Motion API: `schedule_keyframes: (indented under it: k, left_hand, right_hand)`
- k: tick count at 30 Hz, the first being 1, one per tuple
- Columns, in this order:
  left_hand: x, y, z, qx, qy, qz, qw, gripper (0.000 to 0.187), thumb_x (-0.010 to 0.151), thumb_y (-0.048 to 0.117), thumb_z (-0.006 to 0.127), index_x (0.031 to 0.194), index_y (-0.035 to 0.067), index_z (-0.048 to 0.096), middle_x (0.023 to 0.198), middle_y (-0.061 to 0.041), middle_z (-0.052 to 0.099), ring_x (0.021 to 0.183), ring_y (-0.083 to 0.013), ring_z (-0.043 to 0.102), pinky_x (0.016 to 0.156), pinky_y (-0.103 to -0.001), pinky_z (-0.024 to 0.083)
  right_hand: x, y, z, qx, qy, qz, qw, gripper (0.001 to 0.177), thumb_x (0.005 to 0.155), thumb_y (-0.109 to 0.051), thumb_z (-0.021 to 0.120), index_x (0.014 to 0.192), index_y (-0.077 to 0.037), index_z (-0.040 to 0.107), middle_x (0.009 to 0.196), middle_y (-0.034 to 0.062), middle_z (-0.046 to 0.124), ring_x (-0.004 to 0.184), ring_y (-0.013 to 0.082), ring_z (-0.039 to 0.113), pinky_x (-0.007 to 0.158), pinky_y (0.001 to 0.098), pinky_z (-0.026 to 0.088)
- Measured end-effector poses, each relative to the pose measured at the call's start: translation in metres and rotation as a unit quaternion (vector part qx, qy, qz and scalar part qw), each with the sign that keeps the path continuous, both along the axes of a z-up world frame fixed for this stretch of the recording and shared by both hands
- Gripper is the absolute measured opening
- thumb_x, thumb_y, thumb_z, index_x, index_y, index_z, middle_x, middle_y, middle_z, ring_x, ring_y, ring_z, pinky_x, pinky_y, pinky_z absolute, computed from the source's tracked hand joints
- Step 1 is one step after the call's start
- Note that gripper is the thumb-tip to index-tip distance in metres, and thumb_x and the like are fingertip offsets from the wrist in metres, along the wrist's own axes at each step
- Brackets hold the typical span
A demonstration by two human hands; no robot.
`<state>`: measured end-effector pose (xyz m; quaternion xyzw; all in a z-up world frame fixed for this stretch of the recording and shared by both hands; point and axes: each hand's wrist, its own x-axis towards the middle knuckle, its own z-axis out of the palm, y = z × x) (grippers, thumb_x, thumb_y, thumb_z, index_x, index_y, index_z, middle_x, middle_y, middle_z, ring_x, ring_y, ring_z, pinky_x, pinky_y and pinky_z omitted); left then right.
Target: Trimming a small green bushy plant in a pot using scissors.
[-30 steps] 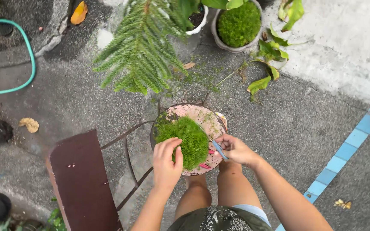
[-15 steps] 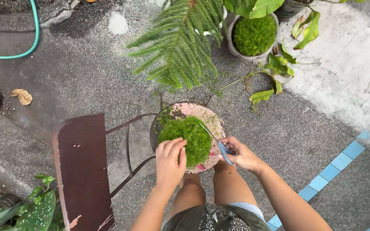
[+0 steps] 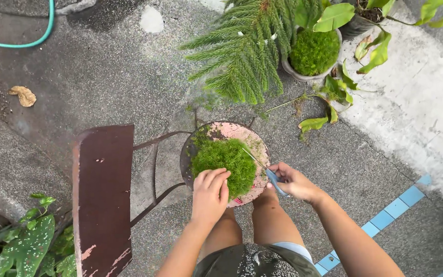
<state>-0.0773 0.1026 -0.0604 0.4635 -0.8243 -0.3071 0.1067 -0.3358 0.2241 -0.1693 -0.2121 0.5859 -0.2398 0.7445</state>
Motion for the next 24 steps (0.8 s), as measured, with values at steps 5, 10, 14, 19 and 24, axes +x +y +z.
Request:
schedule_keyframes:
  k: [5,10,14,19,24]
  left_hand:
    - [-0.001,0.004,-0.005,0.001,0.004,0.002,1.0,0.025,0.088,0.008,0.067,0.112,0.008,0.072,0.119,-0.006,0.07,0.113,-0.0309,0.06,0.099,-0.045,0.047]
    - [0.001,0.004,-0.006,0.006,0.011,0.008,1.0,0.025,0.088,0.007,0.067,0.113,0.007,0.072,0.119,-0.006,0.07,0.112,-0.0309,0.06,0.098,-0.045,0.048]
    - [0.001,0.004,-0.008,0.008,0.008,0.016,1.0,0.025,0.088,0.007,0.067,0.112,0.008,0.072,0.119,-0.006,0.07,0.112,-0.0306,0.061,0.098,-0.045,0.048]
    - [0.001,0.004,-0.008,0.005,0.006,0.022,1.0,0.026,0.088,0.006,0.067,0.113,0.007,0.072,0.12,-0.006,0.07,0.112,-0.0311,0.06,0.099,-0.045,0.048]
    - [0.001,0.003,-0.006,0.006,0.011,0.026,1.0,0.028,0.087,0.005,0.067,0.114,0.007,0.072,0.12,-0.006,0.07,0.112,-0.031,0.061,0.098,-0.045,0.048]
  right_hand:
    - [-0.007,0.004,-0.019,-0.009,0.061,0.02,0.998,0.055,0.076,-0.021,0.088,0.124,-0.004,0.067,0.085,0.0061,0.066,0.073,0.0129,0.058,0.063,0.0293,0.049]
    - [-0.025,-0.025,0.025,0.017,0.046,0.032,0.998,0.055,0.079,-0.022,0.082,0.128,-0.011,0.058,0.097,0.0021,0.068,0.087,0.0108,0.066,0.077,0.0281,0.054]
    - [-0.026,-0.03,0.002,0.008,-0.007,0.026,1.0,0.051,0.083,-0.025,0.079,0.127,-0.008,0.059,0.103,0.0024,0.068,0.096,0.0104,0.066,0.086,0.0279,0.055]
    - [-0.023,-0.045,-0.004,0.007,0.051,0.108,0.993,0.045,0.079,-0.01,0.084,0.121,-0.003,0.069,0.083,0.0068,0.072,0.074,0.0132,0.064,0.066,0.0302,0.05]
    - [-0.041,-0.04,0.005,-0.026,0.052,0.098,0.993,0.045,0.078,-0.006,0.084,0.12,-0.003,0.068,0.082,0.0039,0.071,0.073,0.0101,0.063,0.067,0.0273,0.05]
